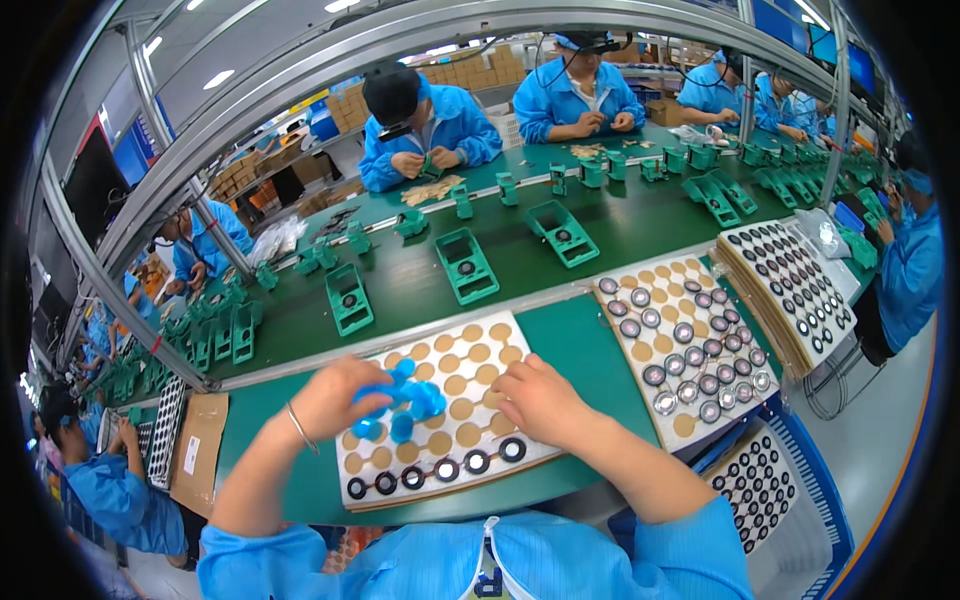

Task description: The person assembles circular electronic components into green plastic housings by hand on an assembly line.

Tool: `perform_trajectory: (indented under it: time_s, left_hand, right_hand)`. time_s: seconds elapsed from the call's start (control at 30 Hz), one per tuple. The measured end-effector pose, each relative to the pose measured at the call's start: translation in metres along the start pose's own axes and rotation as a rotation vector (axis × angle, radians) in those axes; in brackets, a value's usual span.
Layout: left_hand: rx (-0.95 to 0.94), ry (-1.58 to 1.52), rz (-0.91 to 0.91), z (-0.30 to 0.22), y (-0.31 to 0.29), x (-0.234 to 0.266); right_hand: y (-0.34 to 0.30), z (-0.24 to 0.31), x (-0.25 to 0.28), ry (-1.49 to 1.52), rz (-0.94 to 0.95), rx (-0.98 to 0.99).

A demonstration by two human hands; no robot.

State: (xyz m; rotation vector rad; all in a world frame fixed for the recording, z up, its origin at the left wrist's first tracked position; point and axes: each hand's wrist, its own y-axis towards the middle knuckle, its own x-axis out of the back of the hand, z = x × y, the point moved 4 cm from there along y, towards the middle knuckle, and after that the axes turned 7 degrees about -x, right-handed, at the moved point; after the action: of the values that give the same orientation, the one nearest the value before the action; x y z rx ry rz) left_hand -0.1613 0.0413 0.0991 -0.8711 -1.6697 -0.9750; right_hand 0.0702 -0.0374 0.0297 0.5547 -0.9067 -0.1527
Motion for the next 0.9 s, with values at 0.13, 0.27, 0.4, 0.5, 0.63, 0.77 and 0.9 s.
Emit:
perform_trajectory:
  time_s: [0.13, 0.27, 0.4, 0.5, 0.63, 0.77, 0.9]
  left_hand:
    - [-0.117, -0.123, 0.011, -0.034, -0.035, -0.054]
    - [-0.077, -0.113, -0.073, -0.06, -0.031, -0.089]
    - [-0.117, -0.113, -0.173, -0.07, -0.015, -0.1]
    - [-0.175, -0.083, -0.227, -0.078, 0.012, -0.104]
    - [-0.153, 0.072, -0.098, -0.084, 0.055, -0.125]
    - [-0.161, 0.231, 0.025, -0.088, 0.08, -0.148]
    - [-0.16, 0.286, -0.049, -0.102, 0.088, -0.172]
  right_hand:
    - [0.007, 0.016, -0.026, -0.088, 0.393, 0.023]
    - [0.01, 0.037, -0.04, -0.161, 0.447, 0.048]
    - [0.025, 0.029, -0.019, -0.048, 0.311, -0.033]
    - [0.031, 0.023, 0.022, 0.078, -0.091, -0.18]
    - [0.021, 0.012, 0.028, 0.1, -0.05, -0.329]
    - [0.012, 0.007, 0.015, 0.071, -0.098, -0.213]
    - [0.009, 0.003, 0.016, 0.173, -0.075, -0.244]
